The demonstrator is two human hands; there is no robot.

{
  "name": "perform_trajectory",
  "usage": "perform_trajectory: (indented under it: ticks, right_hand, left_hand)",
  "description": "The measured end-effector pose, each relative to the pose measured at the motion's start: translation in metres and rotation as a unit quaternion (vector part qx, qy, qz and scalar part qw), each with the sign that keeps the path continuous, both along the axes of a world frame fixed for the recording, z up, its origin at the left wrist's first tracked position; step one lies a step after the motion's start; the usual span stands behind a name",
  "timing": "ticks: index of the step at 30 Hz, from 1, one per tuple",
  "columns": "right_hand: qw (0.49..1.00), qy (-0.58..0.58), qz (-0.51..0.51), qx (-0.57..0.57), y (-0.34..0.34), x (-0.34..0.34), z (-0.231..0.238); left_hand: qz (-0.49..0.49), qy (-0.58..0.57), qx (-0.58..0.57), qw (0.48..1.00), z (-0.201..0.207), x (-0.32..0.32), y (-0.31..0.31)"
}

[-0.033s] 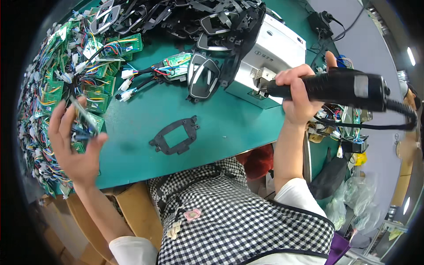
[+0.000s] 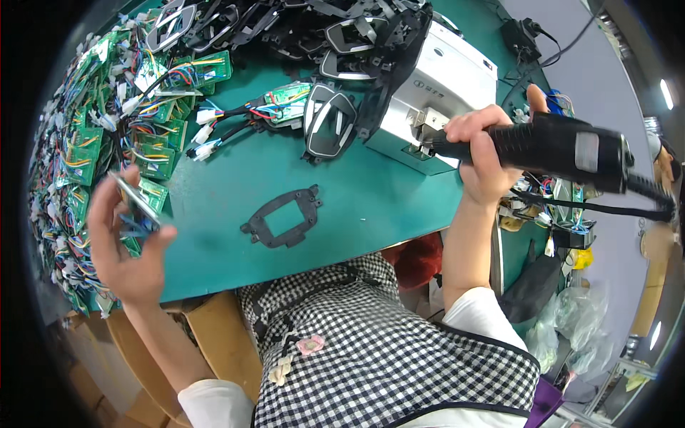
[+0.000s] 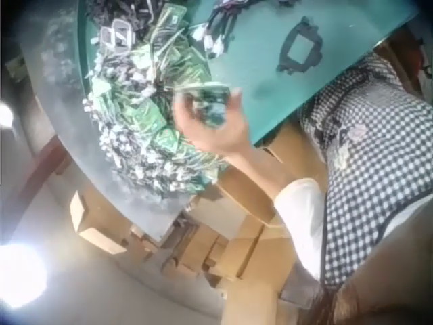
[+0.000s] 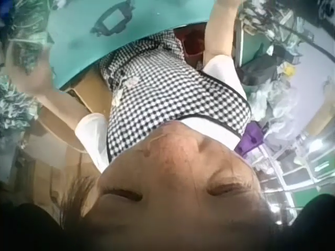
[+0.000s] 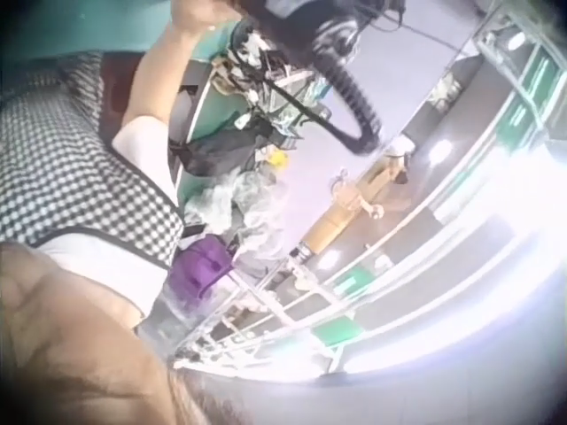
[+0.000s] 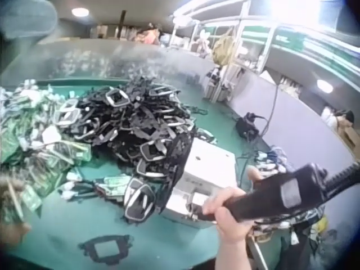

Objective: The person assembles electronic components by placing a circuit board into a plastic frame, fastening them with a power screwdriver, and placing the finished unit into a cardboard box.

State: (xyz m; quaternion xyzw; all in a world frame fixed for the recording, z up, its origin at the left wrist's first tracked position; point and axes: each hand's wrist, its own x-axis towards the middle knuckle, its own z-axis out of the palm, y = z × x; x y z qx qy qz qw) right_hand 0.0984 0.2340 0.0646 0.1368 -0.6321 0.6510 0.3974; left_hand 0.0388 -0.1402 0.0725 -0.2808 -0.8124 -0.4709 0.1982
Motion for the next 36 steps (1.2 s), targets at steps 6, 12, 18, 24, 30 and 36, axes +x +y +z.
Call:
perform_trajectory:
  ticks: [6,12,18,24,30,36]
  right_hand:
    - [0.994,-0.034,0.062,0.086,0.018,-0.024,0.009]
    - [0.992,-0.079,-0.052,-0.085,0.004,-0.018,0.003]
    - [0.987,-0.047,0.025,-0.149,-0.079,-0.001,-0.013]
    - [0.988,-0.066,0.093,-0.101,-0.117,-0.027,-0.036]
    - [0.989,-0.105,0.098,-0.046,-0.12,-0.037,-0.051]
    - [0.981,-0.147,0.12,-0.048,-0.117,-0.039,-0.05]
  left_hand:
    - [0.055,-0.077,-0.184,0.978,-0.03,0.041,0.039]
    - [0.064,-0.144,-0.246,0.956,-0.058,0.062,0.071]
    - [0.032,-0.147,-0.262,0.953,-0.069,0.06,0.093]
    - [0.026,-0.163,-0.259,0.952,-0.076,0.058,0.1]
    - [0.012,-0.187,-0.252,0.949,-0.071,0.055,0.099]
    - [0.015,-0.204,-0.257,0.945,-0.068,0.056,0.101]
